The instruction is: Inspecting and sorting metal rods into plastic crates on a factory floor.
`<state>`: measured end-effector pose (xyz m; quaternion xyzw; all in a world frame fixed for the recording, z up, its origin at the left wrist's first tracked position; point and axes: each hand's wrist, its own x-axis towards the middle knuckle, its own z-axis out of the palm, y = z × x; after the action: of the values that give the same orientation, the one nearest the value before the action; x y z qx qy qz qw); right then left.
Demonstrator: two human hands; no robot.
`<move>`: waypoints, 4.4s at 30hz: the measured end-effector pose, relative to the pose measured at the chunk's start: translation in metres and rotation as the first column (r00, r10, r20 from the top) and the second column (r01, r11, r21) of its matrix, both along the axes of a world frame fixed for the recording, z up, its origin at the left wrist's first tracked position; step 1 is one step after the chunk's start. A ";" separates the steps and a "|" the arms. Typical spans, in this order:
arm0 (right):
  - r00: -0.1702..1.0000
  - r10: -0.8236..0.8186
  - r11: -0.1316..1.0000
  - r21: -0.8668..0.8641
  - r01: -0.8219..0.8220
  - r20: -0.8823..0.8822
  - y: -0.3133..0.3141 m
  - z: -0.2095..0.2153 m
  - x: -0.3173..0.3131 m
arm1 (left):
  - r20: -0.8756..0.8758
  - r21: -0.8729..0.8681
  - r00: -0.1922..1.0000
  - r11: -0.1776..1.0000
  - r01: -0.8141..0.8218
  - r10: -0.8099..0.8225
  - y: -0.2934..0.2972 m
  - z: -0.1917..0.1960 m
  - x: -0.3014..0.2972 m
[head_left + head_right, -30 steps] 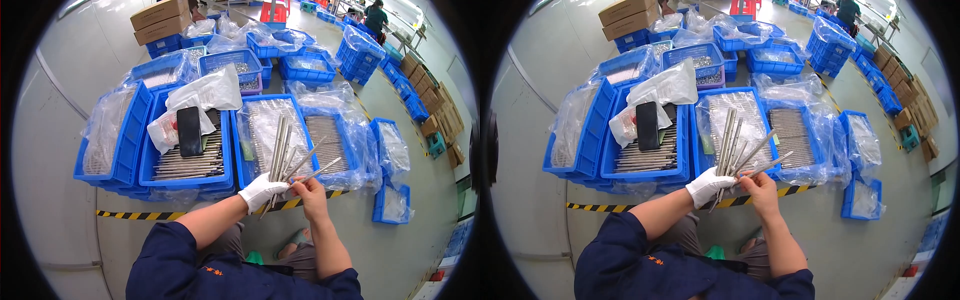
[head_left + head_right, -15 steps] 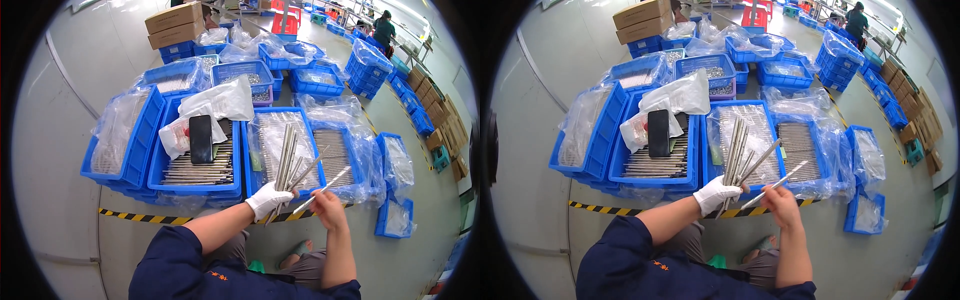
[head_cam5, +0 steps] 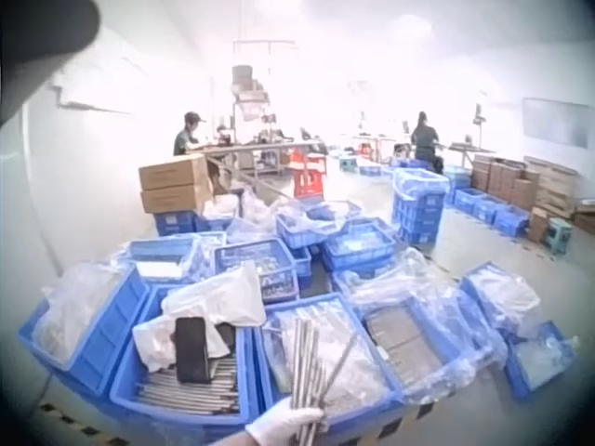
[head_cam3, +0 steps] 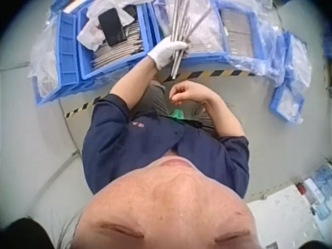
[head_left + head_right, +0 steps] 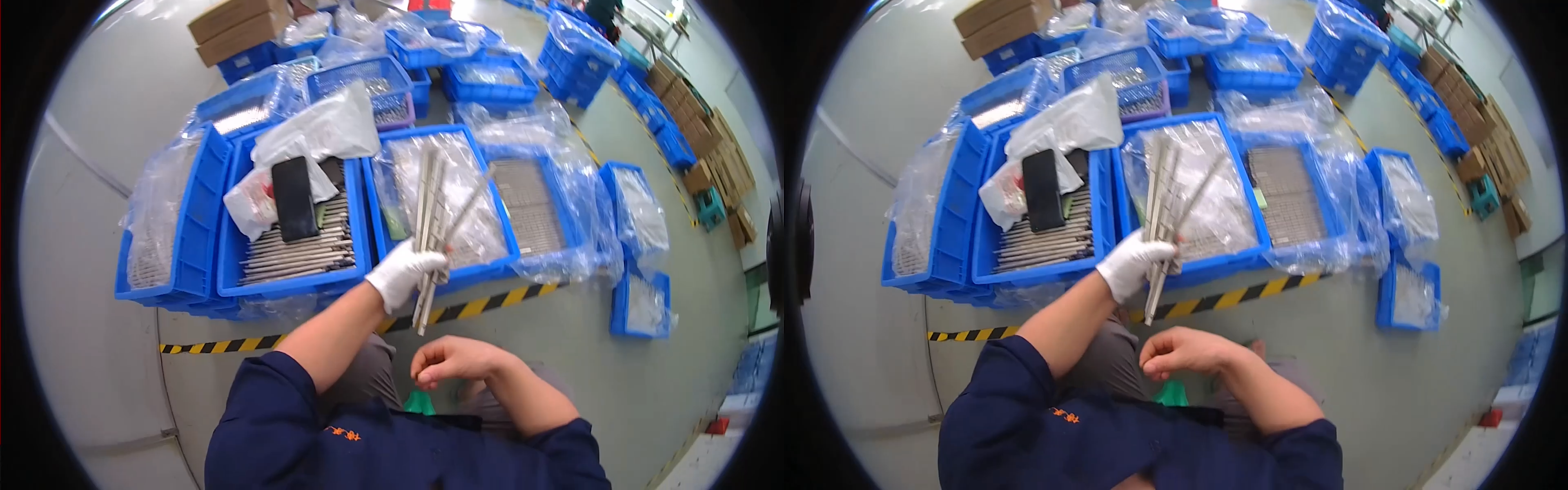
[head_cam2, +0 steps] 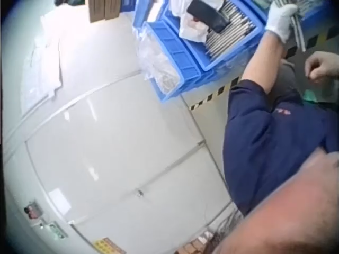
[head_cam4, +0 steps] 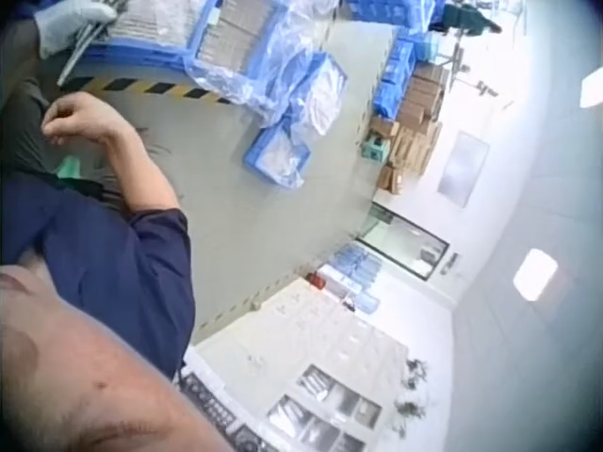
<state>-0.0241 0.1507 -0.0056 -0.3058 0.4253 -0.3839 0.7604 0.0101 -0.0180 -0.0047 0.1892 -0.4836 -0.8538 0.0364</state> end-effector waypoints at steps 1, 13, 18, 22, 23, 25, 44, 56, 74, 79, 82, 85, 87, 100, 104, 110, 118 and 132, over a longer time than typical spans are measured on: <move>0.998 0.024 0.999 -0.045 -0.026 -0.049 -0.002 0.003 -0.007 | 0.017 0.044 1.000 0.999 -0.001 0.001 -0.003 0.001 -0.002; 0.340 -0.887 0.251 -0.292 0.923 0.311 0.039 0.021 -0.115 | 0.186 -0.210 0.937 0.920 0.331 -0.295 0.020 0.022 0.005; 0.399 -0.892 0.309 -0.356 0.882 0.214 0.043 0.028 -0.114 | 0.279 -0.337 0.885 0.825 0.454 -0.373 0.018 0.020 0.006; 0.311 -0.944 0.329 -0.403 0.854 -0.112 0.043 0.031 -0.108 | 0.181 -0.342 0.935 0.872 0.351 -0.305 0.022 0.018 0.006; 0.298 -0.950 0.312 -0.333 0.890 -0.094 0.041 0.029 -0.104 | 0.186 -0.277 0.934 0.896 0.348 -0.306 0.022 0.017 0.006; 0.327 -0.943 0.330 -0.327 0.886 -0.065 0.032 0.020 -0.094 | 0.192 -0.211 0.933 0.915 0.344 -0.306 0.024 0.013 0.007; 0.352 -0.919 0.388 -0.239 0.890 -0.180 0.007 0.009 -0.072 | 0.093 -0.001 0.954 0.958 0.287 -0.286 0.020 0.007 0.005; 0.853 -0.518 0.848 0.166 0.504 0.058 -0.004 -0.003 -0.037 | 0.035 0.035 0.969 0.970 0.242 -0.243 0.012 0.013 0.003; 0.291 -0.956 0.281 -0.141 0.949 0.048 0.024 0.009 -0.115 | 0.197 -0.101 0.860 0.863 0.495 -0.470 0.026 0.015 0.006; 0.456 -0.873 0.420 -0.210 0.883 0.173 0.040 0.006 -0.124 | 0.273 -0.160 0.802 0.797 0.583 -0.532 0.029 0.008 0.004; 0.464 -0.886 0.448 -0.248 0.859 0.009 0.041 0.017 -0.122 | 0.272 -0.178 0.801 0.790 0.586 -0.533 0.027 0.013 0.006; 0.457 -0.890 0.450 -0.193 0.872 -0.011 0.040 0.012 -0.119 | 0.268 -0.194 0.812 0.797 0.572 -0.518 0.028 0.013 0.006; 0.473 -0.877 0.466 -0.088 0.880 0.085 0.035 0.009 -0.110 | 0.261 -0.201 0.823 0.806 0.557 -0.505 0.028 0.010 0.006; 0.394 -0.897 0.416 -0.085 0.905 -0.201 0.014 0.003 -0.083 | 0.180 -0.205 0.890 0.869 0.450 -0.419 0.026 0.013 0.006; 0.459 -0.875 0.476 -0.104 0.873 -0.153 0.003 -0.007 -0.059 | 0.138 -0.178 0.935 0.921 0.347 -0.325 0.029 0.001 0.006; 0.523 -0.846 0.525 -0.011 0.851 0.106 0.021 -0.008 -0.086 | 0.045 0.060 0.988 0.987 0.148 -0.151 0.023 0.003 0.001; 0.807 -0.582 0.808 0.191 0.558 0.106 -0.005 0.003 -0.038 | 0.060 -0.012 0.981 0.982 0.187 -0.186 0.016 0.008 0.002; 0.868 -0.495 0.867 -0.100 0.489 -0.049 0.009 0.022 -0.039 | 0.088 -0.136 0.990 0.983 0.125 -0.113 -0.001 0.008 -0.005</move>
<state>-0.0632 0.1593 0.0167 -0.2331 0.5000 -0.5710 0.6080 0.0056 -0.0194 0.0029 0.1907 -0.5542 -0.8100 -0.0207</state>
